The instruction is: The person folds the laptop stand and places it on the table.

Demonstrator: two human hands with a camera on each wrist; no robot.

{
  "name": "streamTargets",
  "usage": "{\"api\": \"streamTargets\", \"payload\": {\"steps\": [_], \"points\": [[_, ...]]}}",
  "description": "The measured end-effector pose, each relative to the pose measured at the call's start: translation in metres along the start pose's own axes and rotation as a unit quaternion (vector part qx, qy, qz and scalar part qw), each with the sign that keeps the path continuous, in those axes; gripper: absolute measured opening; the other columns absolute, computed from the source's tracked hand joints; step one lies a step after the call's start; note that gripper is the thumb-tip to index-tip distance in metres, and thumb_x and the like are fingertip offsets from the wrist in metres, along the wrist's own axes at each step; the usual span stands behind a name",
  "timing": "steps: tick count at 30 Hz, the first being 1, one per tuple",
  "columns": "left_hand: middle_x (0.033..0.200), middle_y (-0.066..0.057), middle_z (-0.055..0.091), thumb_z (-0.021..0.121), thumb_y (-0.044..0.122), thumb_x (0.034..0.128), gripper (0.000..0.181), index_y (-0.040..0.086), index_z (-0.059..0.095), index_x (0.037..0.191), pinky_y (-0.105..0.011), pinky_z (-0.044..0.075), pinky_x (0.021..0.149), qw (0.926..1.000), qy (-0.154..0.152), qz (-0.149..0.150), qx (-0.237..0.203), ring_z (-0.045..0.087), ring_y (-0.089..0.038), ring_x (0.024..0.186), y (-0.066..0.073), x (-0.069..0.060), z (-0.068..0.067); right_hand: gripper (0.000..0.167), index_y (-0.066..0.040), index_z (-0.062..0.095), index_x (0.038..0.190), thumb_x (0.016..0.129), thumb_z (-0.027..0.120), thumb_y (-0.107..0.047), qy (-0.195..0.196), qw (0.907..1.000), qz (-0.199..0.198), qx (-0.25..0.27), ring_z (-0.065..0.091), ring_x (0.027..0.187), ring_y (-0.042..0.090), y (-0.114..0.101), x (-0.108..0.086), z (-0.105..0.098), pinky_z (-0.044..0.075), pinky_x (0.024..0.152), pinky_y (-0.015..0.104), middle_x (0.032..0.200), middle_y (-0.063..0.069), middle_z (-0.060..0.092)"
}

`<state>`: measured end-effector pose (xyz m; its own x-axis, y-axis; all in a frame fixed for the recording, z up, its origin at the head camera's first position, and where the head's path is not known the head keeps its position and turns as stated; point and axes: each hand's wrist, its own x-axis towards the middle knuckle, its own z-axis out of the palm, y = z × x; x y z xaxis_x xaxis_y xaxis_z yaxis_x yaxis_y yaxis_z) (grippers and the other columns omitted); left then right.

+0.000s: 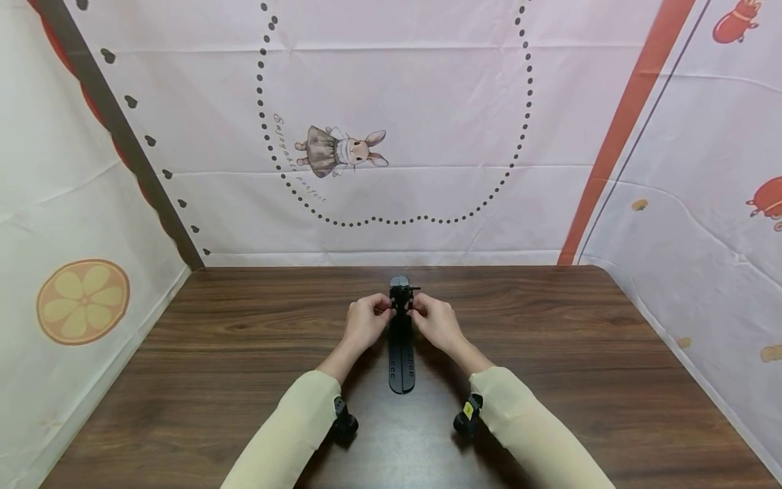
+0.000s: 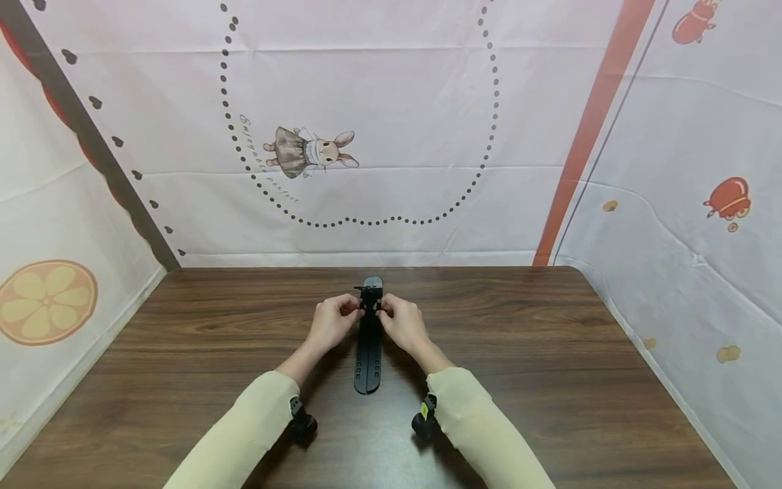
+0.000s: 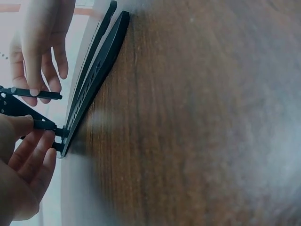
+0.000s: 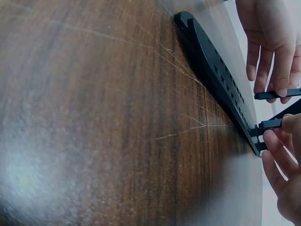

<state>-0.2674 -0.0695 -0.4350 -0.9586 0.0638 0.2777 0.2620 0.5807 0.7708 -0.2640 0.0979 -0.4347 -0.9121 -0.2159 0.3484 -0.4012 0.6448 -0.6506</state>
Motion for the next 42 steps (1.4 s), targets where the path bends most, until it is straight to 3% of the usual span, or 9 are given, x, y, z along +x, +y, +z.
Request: {"api": "streamTargets", "payload": {"steps": [14, 19, 42], "points": [[0.078, -0.001, 0.068, 0.068, 0.013, 0.0824, 0.004, 0.012, 0.068, 0.079, -0.025, 0.05, 0.06, 0.9997, 0.018, -0.005, -0.015, 0.062, -0.011, 0.07, -0.003, 0.004, 0.003, 0.005, -0.009, 0.059, 0.086, 0.085, 0.064, -0.01, 0.024, 0.9997, -0.003, -0.011, 0.056, 0.064, 0.009, 0.003, 0.004, 0.0, 0.046, 0.06, 0.028, 0.075, -0.003, 0.065], [0.079, -0.001, 0.068, 0.068, 0.015, 0.0828, 0.005, 0.012, 0.068, 0.079, -0.025, 0.05, 0.061, 0.9997, 0.021, -0.003, -0.013, 0.063, -0.012, 0.071, -0.006, 0.006, 0.004, 0.004, -0.011, 0.06, 0.084, 0.084, 0.064, -0.009, 0.033, 0.9993, -0.012, -0.014, 0.057, 0.065, 0.01, 0.004, 0.007, 0.001, 0.047, 0.061, 0.029, 0.075, -0.002, 0.066], [0.083, 0.001, 0.07, 0.067, 0.021, 0.084, 0.008, 0.014, 0.071, 0.084, -0.029, 0.051, 0.065, 0.9996, 0.014, -0.02, -0.014, 0.065, -0.013, 0.077, -0.006, 0.016, 0.002, 0.006, -0.015, 0.062, 0.082, 0.087, 0.063, -0.016, 0.021, 0.9994, 0.021, -0.02, 0.064, 0.078, 0.015, 0.008, 0.018, -0.002, 0.05, 0.066, 0.033, 0.088, -0.002, 0.071]]}}
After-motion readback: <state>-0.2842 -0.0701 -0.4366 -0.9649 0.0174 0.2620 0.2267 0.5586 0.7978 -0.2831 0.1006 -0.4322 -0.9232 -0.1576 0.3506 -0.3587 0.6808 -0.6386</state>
